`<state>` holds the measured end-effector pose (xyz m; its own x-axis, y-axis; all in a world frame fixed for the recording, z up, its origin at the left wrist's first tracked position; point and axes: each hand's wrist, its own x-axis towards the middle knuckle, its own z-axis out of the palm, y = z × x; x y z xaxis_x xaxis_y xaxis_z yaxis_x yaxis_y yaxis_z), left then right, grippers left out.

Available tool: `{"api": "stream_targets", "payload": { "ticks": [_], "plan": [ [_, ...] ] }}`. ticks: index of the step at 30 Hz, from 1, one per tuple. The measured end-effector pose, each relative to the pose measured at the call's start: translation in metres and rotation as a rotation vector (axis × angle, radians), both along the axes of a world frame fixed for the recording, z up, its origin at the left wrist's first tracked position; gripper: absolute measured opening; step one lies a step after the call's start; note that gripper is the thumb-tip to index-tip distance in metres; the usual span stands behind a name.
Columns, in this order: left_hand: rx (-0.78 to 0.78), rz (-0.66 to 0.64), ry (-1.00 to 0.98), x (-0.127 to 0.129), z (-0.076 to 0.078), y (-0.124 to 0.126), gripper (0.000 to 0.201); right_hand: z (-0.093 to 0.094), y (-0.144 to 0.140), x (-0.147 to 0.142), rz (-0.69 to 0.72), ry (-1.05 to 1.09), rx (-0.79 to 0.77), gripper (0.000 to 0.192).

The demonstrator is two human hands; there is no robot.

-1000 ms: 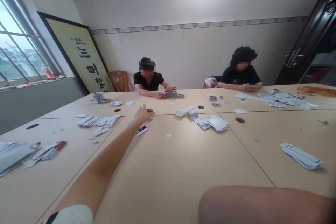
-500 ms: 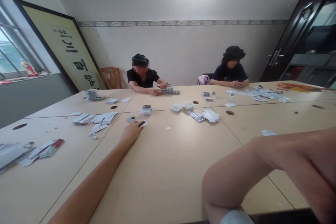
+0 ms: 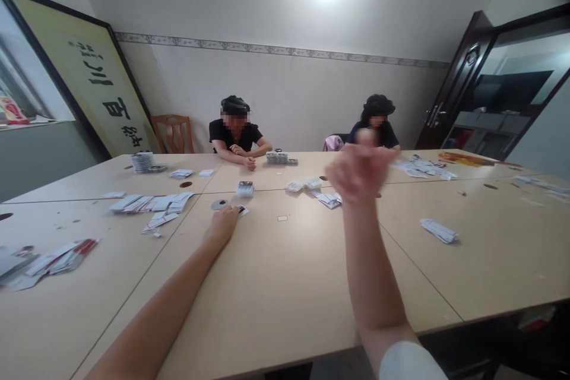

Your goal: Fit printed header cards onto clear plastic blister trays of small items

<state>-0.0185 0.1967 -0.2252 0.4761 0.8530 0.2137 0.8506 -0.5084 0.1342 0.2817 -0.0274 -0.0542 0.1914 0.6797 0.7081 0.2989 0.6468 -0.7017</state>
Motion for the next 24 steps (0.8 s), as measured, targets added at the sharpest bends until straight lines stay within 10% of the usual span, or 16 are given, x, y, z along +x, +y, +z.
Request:
{"api": "stream_targets", "payload": {
  "ticks": [4, 11, 24],
  "plan": [
    [0.030, 0.032, -0.005, 0.000, 0.002, 0.001, 0.030, -0.039, 0.075, -0.042, -0.319, -0.186, -0.178, 0.030],
    [0.272, 0.066, -0.175, -0.001, 0.011, -0.016, 0.025, -0.161, 0.114, -0.042, -0.607, -0.577, -0.422, 0.032],
    [0.617, -0.066, -0.315, 0.003, 0.002, -0.033, 0.021, -0.192, 0.200, 0.008, -0.768, -0.872, -0.587, 0.036]
  ]
}}
